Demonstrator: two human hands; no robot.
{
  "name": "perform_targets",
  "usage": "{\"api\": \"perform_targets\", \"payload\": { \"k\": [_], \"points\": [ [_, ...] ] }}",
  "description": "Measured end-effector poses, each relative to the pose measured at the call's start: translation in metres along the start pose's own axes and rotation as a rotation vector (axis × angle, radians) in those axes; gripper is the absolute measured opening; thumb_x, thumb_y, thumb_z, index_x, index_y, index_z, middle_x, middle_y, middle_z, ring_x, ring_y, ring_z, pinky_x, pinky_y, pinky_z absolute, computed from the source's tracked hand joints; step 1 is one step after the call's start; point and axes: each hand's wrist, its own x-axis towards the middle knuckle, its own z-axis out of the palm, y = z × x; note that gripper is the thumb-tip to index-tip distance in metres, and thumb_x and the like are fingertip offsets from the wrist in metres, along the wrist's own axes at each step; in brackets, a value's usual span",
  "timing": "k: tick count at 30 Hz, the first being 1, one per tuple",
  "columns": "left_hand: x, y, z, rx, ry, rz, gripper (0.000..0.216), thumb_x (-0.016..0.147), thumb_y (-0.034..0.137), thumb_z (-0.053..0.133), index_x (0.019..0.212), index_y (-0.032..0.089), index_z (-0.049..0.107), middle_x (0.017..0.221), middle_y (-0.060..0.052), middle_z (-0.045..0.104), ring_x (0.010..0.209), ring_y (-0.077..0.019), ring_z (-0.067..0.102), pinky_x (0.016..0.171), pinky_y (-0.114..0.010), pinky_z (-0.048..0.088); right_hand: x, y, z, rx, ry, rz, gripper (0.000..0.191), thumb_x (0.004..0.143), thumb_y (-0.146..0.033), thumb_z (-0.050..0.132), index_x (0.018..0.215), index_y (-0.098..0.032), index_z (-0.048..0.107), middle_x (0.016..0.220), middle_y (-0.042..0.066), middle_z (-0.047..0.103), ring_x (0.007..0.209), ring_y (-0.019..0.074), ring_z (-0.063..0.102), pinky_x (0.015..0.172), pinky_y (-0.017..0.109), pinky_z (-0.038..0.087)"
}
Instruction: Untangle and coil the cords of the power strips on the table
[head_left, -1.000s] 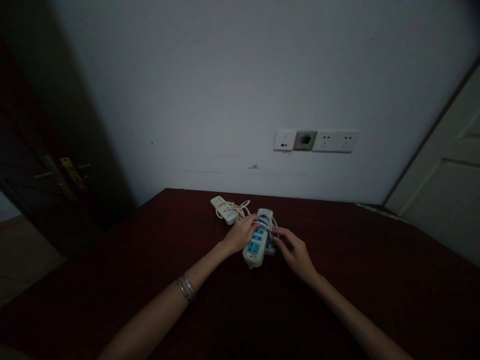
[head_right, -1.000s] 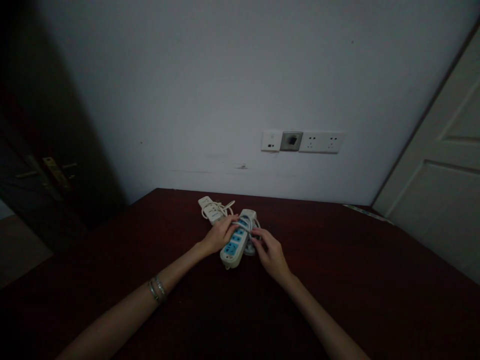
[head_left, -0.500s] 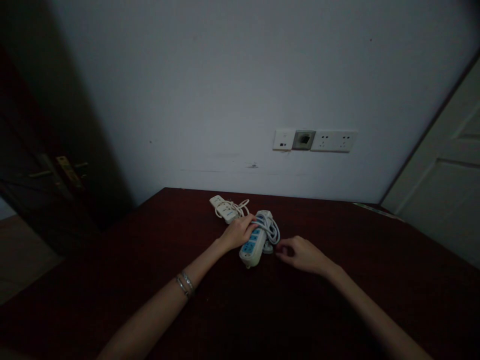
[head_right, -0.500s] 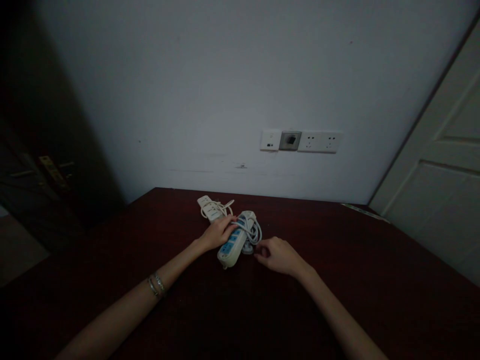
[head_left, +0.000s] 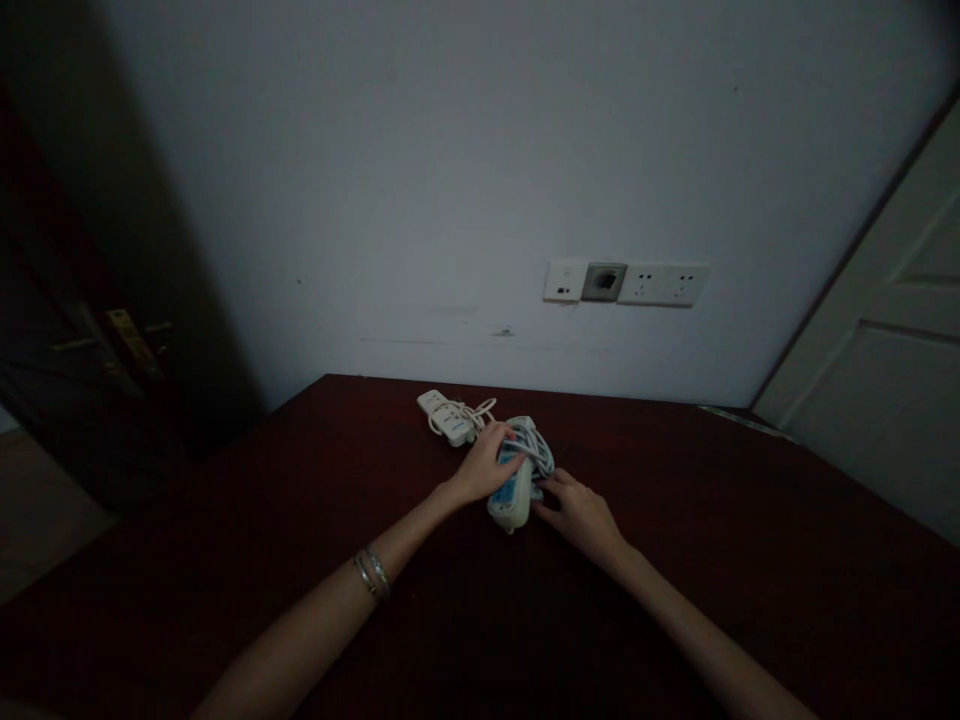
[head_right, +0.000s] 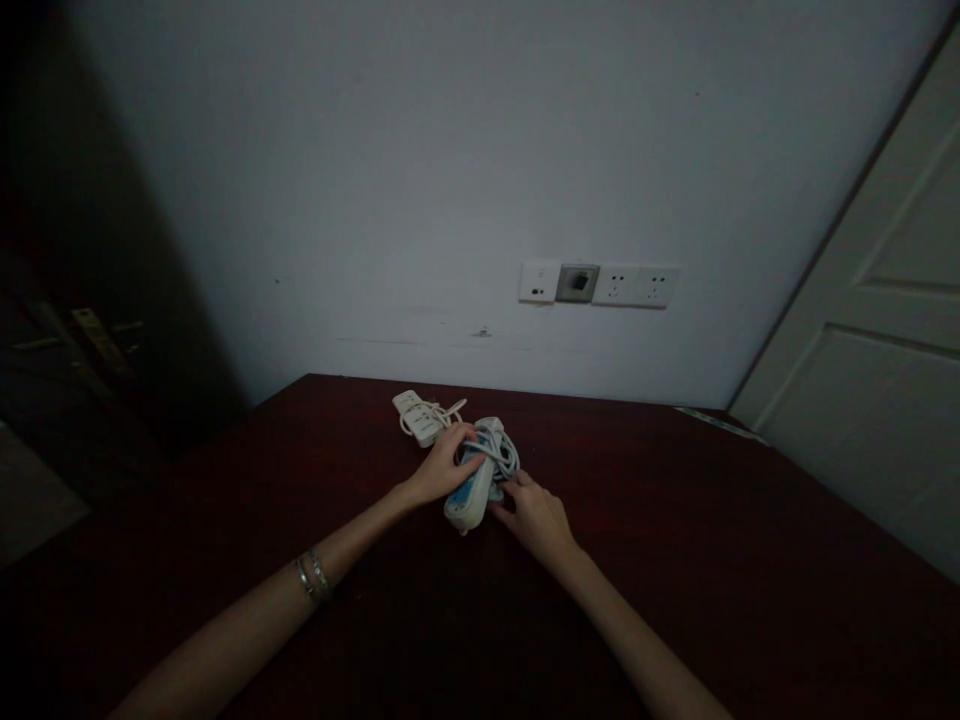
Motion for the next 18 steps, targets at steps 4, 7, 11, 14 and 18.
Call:
{"api": "perform_targets", "payload": {
  "k": [4, 7, 11, 14, 18],
  "points": [
    [-0.001, 0.008, 0.001, 0.031, -0.133, -0.062, 0.059, 0.058, 0.039, 0.072, 0.105, 0.015, 0.045, 0.116, -0.013, 0.042, 0.113, -0.0282, 0.039, 0.097, -0.044, 0.033, 0.002, 0.006, -0.001, 0.037, 0.003, -0.051, 0.024, 0.08, -0.035, 0.054, 0.097, -0.021, 0.062, 0.1, 0.005, 0.059, 0.086, 0.0191, 0.06, 0.06, 0.025, 0.042],
    [0.001, 0.011, -0.005, 0.011, -0.248, -0.105, 0.066, 0.057, 0.033, 0.072, 0.113, 0.015, 0.043, 0.127, -0.015, 0.034, 0.123, -0.0311, 0.029, 0.102, -0.047, 0.025, 0.005, 0.014, -0.006, 0.109, 0.036, -0.085, 0.02, 0.078, -0.036, 0.056, 0.089, -0.022, 0.065, 0.092, 0.004, 0.061, 0.078, 0.018, 0.06, 0.061, 0.026, 0.043],
    [0.006, 0.01, -0.011, -0.038, -0.311, -0.193, 0.064, 0.059, 0.031, 0.07, 0.115, 0.015, 0.044, 0.13, -0.015, 0.032, 0.126, -0.0307, 0.026, 0.105, -0.046, 0.022, 0.008, 0.024, -0.009, 0.389, 0.113, -0.14, 0.023, 0.076, -0.037, 0.059, 0.091, -0.021, 0.068, 0.092, 0.005, 0.065, 0.081, 0.0186, 0.061, 0.072, 0.029, 0.047],
    [0.008, 0.008, -0.012, -0.045, -0.295, -0.213, 0.058, 0.06, 0.029, 0.068, 0.112, 0.015, 0.047, 0.128, -0.013, 0.035, 0.125, -0.029, 0.029, 0.105, -0.042, 0.023, 0.01, 0.026, -0.008, 0.65, 0.126, -0.056, 0.029, 0.072, -0.037, 0.063, 0.093, -0.017, 0.066, 0.091, 0.007, 0.067, 0.082, 0.0205, 0.063, 0.075, 0.032, 0.048],
    [0.009, 0.007, -0.013, -0.048, -0.27, -0.253, 0.058, 0.061, 0.03, 0.068, 0.114, 0.014, 0.048, 0.131, -0.014, 0.033, 0.127, -0.0287, 0.028, 0.106, -0.041, 0.023, 0.012, 0.023, -0.004, 0.921, 0.138, 0.022, 0.028, 0.068, -0.035, 0.066, 0.088, -0.016, 0.061, 0.088, 0.007, 0.067, 0.084, 0.0198, 0.064, 0.078, 0.032, 0.049]
  ]
}}
